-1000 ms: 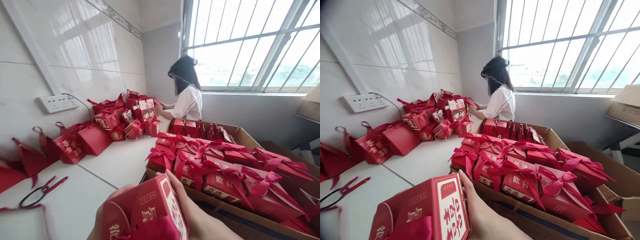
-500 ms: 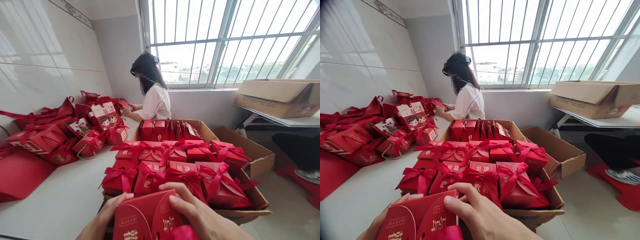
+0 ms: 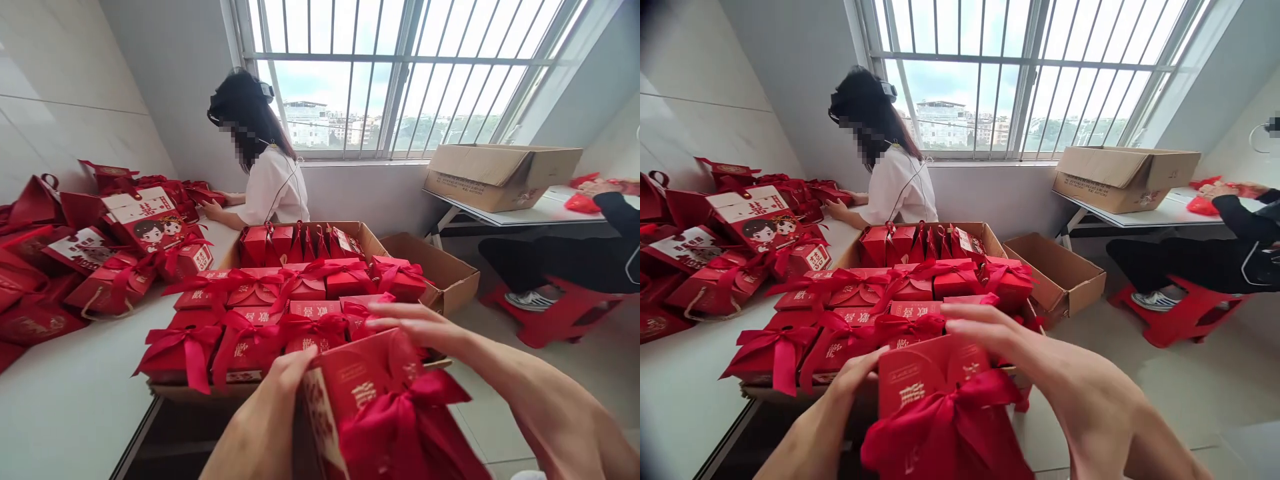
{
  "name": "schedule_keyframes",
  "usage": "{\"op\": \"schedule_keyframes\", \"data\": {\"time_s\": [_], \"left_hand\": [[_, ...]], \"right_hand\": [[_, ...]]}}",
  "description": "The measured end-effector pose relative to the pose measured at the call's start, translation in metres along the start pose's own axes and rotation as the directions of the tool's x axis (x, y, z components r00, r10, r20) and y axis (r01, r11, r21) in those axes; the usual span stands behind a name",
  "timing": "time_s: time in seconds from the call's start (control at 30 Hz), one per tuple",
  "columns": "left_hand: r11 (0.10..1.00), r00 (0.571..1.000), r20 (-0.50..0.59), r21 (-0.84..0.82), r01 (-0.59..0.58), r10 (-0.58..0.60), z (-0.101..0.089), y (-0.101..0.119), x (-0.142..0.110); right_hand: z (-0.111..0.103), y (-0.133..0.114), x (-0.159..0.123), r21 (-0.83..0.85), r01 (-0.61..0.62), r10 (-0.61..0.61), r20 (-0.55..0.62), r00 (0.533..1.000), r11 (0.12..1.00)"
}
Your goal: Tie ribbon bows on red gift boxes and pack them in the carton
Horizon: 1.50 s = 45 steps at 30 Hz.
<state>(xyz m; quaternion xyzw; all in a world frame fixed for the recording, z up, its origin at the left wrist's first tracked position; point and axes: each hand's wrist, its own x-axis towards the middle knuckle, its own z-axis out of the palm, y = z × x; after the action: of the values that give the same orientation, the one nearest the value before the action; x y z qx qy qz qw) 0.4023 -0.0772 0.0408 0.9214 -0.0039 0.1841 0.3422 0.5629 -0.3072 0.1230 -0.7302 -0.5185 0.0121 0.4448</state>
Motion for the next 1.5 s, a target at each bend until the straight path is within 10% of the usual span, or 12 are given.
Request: {"op": "schedule_keyframes", "data": {"time_s": [0.13,0.3,0.47,0.8,0.97,1.13,1.37,1.5], "left_hand": [[0.983,0.983,-0.016,-0.017,-0.182,0.182,0.006,0.054,0.039],[0.901,0.967,0.129,0.352,-0.253,0.221,0.025,0.046,0.055],[0.801,0.963,0.162,0.535,-0.269,0.215,0.039,0.026,0.043],[0.776,0.975,0.159,0.592,-0.220,0.155,0.036,0.033,0.043],[0.797,0.977,0.158,0.567,-0.209,0.144,0.037,0.034,0.042],[0.825,0.982,0.164,0.539,-0.169,0.094,0.039,0.035,0.041],[0.849,0.980,0.186,0.506,-0.156,0.069,0.041,0.031,0.038],[0.845,0.981,0.169,0.509,-0.167,0.092,0.044,0.028,0.040]], "right_hand": [[-0.019,-0.005,-0.019,-0.101,0.125,-0.114,0.101,0.988,0.987],[-0.057,0.055,-0.031,-0.247,0.139,-0.232,-0.404,0.885,0.959],[-0.052,0.097,-0.046,-0.264,0.029,-0.064,-0.125,0.990,0.964],[-0.033,0.109,-0.032,-0.233,-0.004,0.056,0.219,0.974,0.972],[-0.047,0.095,-0.034,-0.330,0.023,0.045,0.198,0.979,0.944],[-0.065,0.112,0.024,-0.360,-0.092,0.047,-0.131,0.990,0.928],[-0.033,0.144,0.065,-0.334,-0.080,0.190,0.310,0.932,0.939],[-0.037,0.133,0.070,-0.423,-0.101,0.270,0.363,0.892,0.901]]}}
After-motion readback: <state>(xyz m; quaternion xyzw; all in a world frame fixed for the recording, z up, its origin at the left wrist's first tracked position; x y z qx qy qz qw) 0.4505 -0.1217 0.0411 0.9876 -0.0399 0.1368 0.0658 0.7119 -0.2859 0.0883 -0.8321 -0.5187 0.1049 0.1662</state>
